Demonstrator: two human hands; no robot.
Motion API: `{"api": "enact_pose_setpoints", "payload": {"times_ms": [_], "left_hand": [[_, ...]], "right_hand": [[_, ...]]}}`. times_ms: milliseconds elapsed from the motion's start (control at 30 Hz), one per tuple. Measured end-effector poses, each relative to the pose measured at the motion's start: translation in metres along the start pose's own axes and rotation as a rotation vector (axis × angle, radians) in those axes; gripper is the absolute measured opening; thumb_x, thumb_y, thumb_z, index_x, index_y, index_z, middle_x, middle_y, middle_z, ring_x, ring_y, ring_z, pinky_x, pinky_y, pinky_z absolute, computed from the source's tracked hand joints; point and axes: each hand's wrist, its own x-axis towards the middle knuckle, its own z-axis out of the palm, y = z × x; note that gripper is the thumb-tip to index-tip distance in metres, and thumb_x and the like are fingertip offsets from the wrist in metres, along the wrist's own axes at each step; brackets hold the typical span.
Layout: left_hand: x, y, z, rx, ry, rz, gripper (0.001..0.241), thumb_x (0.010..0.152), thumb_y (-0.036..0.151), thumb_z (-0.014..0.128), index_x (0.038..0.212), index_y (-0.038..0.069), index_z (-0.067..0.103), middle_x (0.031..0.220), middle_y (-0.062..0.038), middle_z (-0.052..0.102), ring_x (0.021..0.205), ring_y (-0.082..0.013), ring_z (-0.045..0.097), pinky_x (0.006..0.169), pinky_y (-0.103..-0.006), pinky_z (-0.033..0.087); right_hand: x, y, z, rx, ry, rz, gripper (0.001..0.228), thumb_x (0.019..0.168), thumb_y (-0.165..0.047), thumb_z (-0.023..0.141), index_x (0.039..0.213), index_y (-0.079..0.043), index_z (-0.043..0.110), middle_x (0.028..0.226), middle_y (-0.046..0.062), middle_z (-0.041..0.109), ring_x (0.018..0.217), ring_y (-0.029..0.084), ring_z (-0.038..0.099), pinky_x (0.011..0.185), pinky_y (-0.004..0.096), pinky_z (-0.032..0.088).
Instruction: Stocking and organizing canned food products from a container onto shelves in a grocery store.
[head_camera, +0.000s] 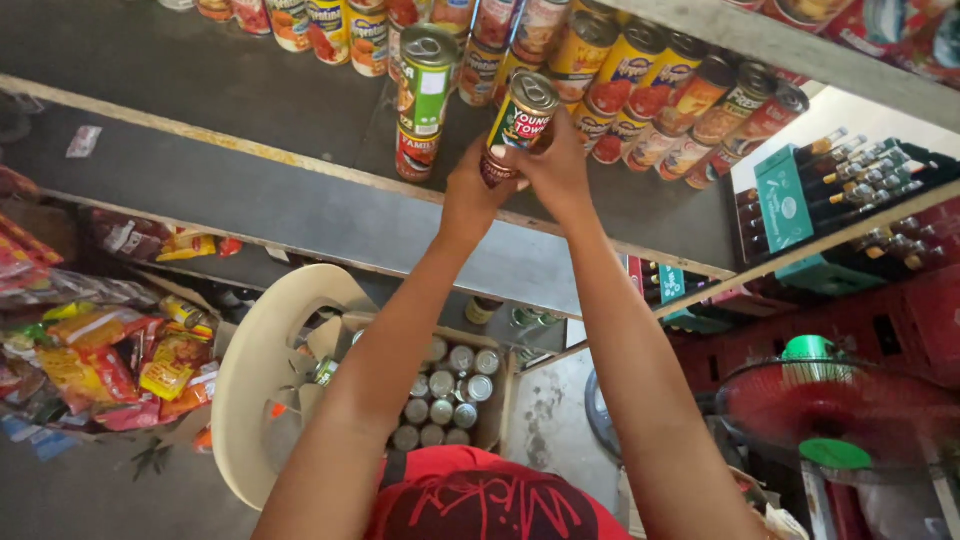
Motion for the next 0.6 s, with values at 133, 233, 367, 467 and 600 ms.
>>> {"api": "enact_pose_setpoints", "payload": {"times_ms": [133,233,367,467,600], "left_hand": [[0.002,-0.008,-0.003,0.214,-0.021,0.204,0.068,0.075,0.008,0.089,0.133,-0.003,0.055,0.103,-0.019,0.073,0.093,-0.0269,0.075,0.077,-0.0381,0.057],[0.003,0.018,-0.006,0.273,0.013,0.115,0.075,0.071,0.013,0.092,0.133,-0.003,0.054,0.104,-0.020,0.072,0.090,-0.0271,0.071,0.077,-0.0383,0.057],[0.016,0.069,-0.002,-0.035,0.010,0.177,0.060,0.081,0.015,0.088,0.132,0.000,0.059,0.109,-0.015,0.076,0.095,-0.0218,0.073,0.081,-0.0351,0.060],[0.036,0.088,0.005,-0.113,-0.060,0.201,0.061,0.082,0.017,0.087,0.133,0.000,0.059,0.110,-0.014,0.076,0.097,-0.0204,0.072,0.084,-0.0344,0.060],[0.048,0.080,0.012,0.094,-0.167,0.300,0.057,0.083,0.020,0.091,0.126,-0.001,0.061,0.108,-0.015,0.076,0.099,-0.0211,0.075,0.087,-0.0353,0.058]], "right_hand": [[-0.003,0.051,-0.005,0.507,0.037,0.051,0.057,0.079,-0.005,0.078,0.132,-0.002,0.055,0.117,0.006,0.070,0.106,0.016,0.070,0.091,0.034,0.062],[-0.014,0.066,-0.017,0.313,0.413,-0.069,0.060,0.083,0.001,0.084,0.135,0.000,0.056,0.120,0.009,0.069,0.108,0.019,0.068,0.095,0.035,0.056],[-0.040,0.067,-0.020,-0.031,0.323,0.143,0.069,0.070,-0.009,0.090,0.129,-0.001,0.054,0.107,0.011,0.075,0.095,0.021,0.074,0.082,0.035,0.060],[-0.043,0.068,-0.009,-0.102,0.210,0.129,0.073,0.068,-0.014,0.094,0.129,-0.001,0.056,0.113,0.014,0.076,0.101,0.022,0.075,0.085,0.036,0.060],[-0.044,0.049,0.002,-0.100,0.131,0.210,0.075,0.067,-0.021,0.095,0.128,-0.002,0.056,0.112,0.014,0.076,0.099,0.023,0.076,0.082,0.036,0.060]]}}
